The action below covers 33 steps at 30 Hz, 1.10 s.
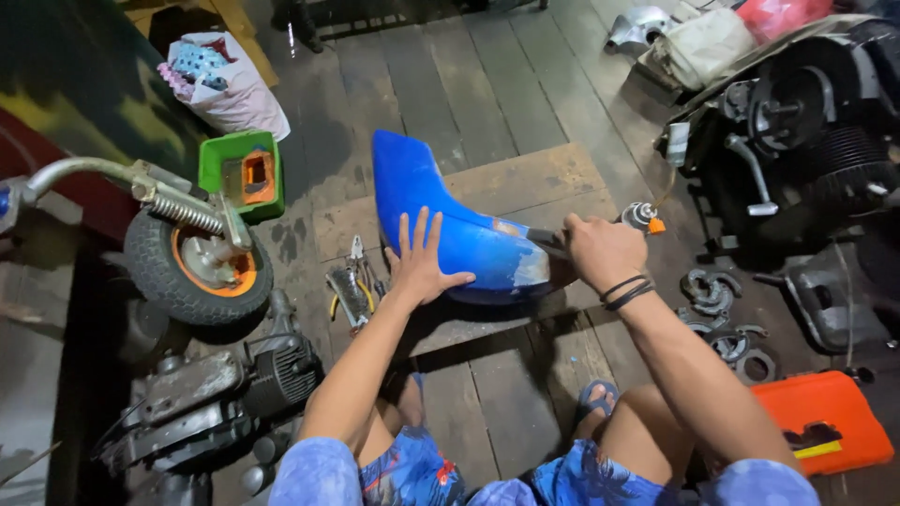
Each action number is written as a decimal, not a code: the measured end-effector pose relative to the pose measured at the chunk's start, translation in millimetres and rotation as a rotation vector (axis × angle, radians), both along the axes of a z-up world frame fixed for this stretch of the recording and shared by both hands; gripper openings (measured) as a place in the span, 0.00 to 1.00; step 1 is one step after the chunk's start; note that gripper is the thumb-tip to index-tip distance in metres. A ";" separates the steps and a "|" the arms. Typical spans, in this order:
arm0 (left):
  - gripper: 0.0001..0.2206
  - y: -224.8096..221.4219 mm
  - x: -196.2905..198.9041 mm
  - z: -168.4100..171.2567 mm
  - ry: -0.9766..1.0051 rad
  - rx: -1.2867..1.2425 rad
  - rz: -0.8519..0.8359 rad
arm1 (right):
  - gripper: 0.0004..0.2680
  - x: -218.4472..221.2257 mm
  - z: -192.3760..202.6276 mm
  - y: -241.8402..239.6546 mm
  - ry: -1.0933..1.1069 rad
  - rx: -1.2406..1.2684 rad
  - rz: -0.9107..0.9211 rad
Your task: The person is using a scraper and a wire brush to prepare the surface of a blue motorcycle fender for repair or painting.
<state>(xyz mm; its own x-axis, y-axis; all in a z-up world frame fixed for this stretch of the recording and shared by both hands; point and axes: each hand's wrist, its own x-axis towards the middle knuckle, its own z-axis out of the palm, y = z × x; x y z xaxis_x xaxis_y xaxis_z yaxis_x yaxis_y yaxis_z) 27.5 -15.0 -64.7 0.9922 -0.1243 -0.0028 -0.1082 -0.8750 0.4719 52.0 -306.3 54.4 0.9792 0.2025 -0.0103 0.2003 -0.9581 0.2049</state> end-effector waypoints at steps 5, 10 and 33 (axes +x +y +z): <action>0.57 -1.3 -1.1 -4.6 -0.001 0.043 -0.001 | 0.10 12.1 -13.9 20.0 0.016 0.044 0.053; 0.58 -4.0 3.4 -5.8 0.019 0.034 -0.011 | 0.10 17.9 -29.1 4.4 -0.029 0.043 0.060; 0.57 -0.2 -2.0 1.6 0.005 0.016 0.003 | 0.10 6.1 -0.9 0.7 0.057 0.064 0.014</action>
